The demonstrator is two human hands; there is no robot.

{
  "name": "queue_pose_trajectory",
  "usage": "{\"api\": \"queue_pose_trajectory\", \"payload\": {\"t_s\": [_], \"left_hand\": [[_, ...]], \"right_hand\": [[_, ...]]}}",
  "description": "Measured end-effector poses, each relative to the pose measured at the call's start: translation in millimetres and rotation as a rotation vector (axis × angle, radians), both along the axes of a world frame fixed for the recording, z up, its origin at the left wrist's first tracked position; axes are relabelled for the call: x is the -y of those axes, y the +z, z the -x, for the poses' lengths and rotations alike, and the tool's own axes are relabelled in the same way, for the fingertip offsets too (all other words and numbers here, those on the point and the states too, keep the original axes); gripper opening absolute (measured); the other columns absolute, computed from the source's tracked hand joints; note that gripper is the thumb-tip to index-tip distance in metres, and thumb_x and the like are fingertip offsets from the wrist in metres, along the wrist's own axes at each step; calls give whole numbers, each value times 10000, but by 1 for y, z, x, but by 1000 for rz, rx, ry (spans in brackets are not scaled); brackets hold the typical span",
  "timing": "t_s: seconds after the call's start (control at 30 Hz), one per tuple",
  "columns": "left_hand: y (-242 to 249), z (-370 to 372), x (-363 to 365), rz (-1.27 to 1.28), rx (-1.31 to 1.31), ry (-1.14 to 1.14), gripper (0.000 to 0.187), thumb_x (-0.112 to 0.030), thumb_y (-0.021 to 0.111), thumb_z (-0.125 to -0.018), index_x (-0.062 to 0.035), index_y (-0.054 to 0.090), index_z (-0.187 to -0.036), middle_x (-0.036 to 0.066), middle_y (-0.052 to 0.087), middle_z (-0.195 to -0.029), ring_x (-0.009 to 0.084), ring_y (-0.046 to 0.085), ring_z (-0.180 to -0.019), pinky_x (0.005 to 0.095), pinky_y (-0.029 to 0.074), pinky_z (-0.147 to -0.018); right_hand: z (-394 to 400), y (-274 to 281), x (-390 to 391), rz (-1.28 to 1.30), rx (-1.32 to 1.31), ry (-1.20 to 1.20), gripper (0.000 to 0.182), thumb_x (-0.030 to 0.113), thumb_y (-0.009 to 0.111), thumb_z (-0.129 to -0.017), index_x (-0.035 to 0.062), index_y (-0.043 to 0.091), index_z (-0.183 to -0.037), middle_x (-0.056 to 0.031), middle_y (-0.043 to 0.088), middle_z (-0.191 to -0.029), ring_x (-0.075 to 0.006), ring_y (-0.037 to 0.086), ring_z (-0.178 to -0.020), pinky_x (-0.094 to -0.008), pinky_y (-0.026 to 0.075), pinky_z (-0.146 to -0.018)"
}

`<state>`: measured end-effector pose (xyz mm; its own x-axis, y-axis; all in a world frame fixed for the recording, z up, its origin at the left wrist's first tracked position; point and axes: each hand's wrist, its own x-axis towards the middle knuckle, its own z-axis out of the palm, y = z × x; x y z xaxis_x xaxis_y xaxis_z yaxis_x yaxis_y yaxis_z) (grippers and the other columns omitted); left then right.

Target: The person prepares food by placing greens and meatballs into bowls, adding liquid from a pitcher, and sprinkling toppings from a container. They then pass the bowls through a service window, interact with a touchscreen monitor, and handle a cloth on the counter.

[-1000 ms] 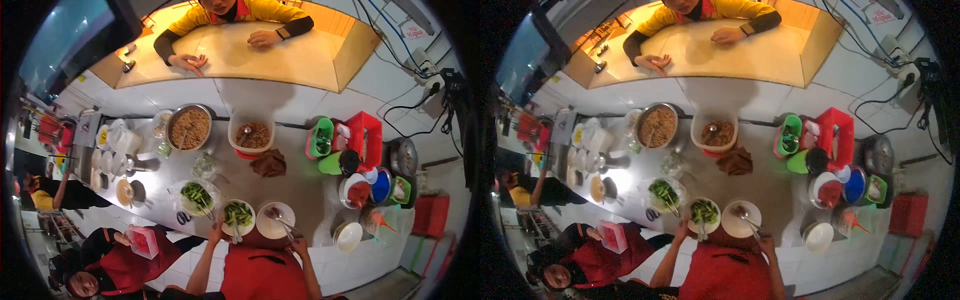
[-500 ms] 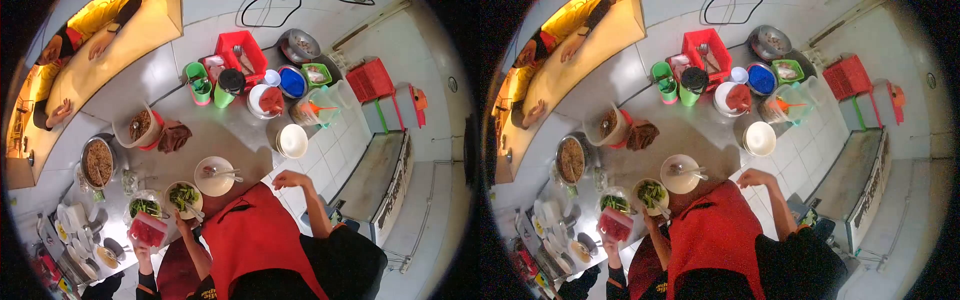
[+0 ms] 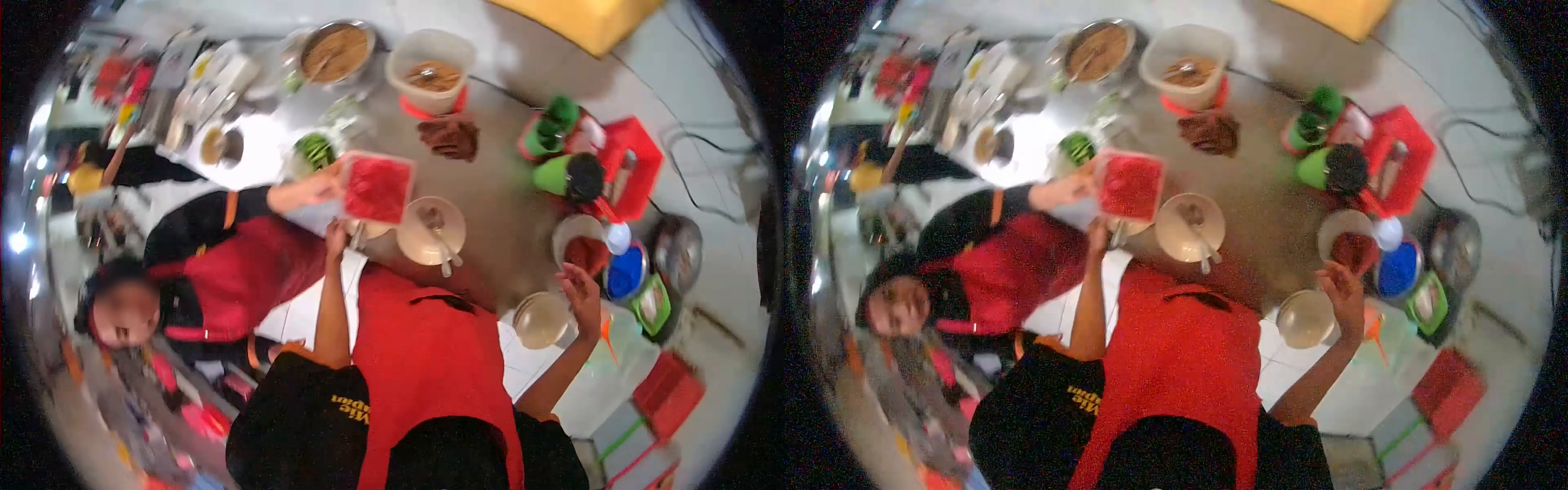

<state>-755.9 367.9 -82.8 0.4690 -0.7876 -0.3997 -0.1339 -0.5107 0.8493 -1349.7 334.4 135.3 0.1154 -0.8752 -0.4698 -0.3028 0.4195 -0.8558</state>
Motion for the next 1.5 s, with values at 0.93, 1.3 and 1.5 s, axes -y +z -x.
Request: {"api": "queue_pose_trajectory", "payload": {"t_s": [0.93,1.3,1.5], "left_hand": [[33,17,10,-51,-268,194,439,-436,687,-829,-76,597,-593,-12,556,-562,72,491,-475,246,361,-440],[27,6,9,-29,-196,97,450,-473,716,-791,-44,663,-666,5,569,-542,80,541,-469,245,414,-423],[61,10,11,-89,-291,77,427,-438,689,-824,-16,684,-766,28,610,-625,104,547,-530,258,422,-482]], "right_hand": [[-265,-67,47,-337,607,40,401,268,559,-941,28,500,-1257,-49,603,-963,-83,540,-687,-206,384,-501],[-281,-74,27,-55,611,74,558,186,708,-830,22,445,-1295,-94,567,-1109,-112,545,-717,-245,439,-592],[-264,-72,5,-98,373,224,538,192,702,-841,29,464,-1295,-79,615,-1060,-117,573,-823,-249,465,-660]]}}
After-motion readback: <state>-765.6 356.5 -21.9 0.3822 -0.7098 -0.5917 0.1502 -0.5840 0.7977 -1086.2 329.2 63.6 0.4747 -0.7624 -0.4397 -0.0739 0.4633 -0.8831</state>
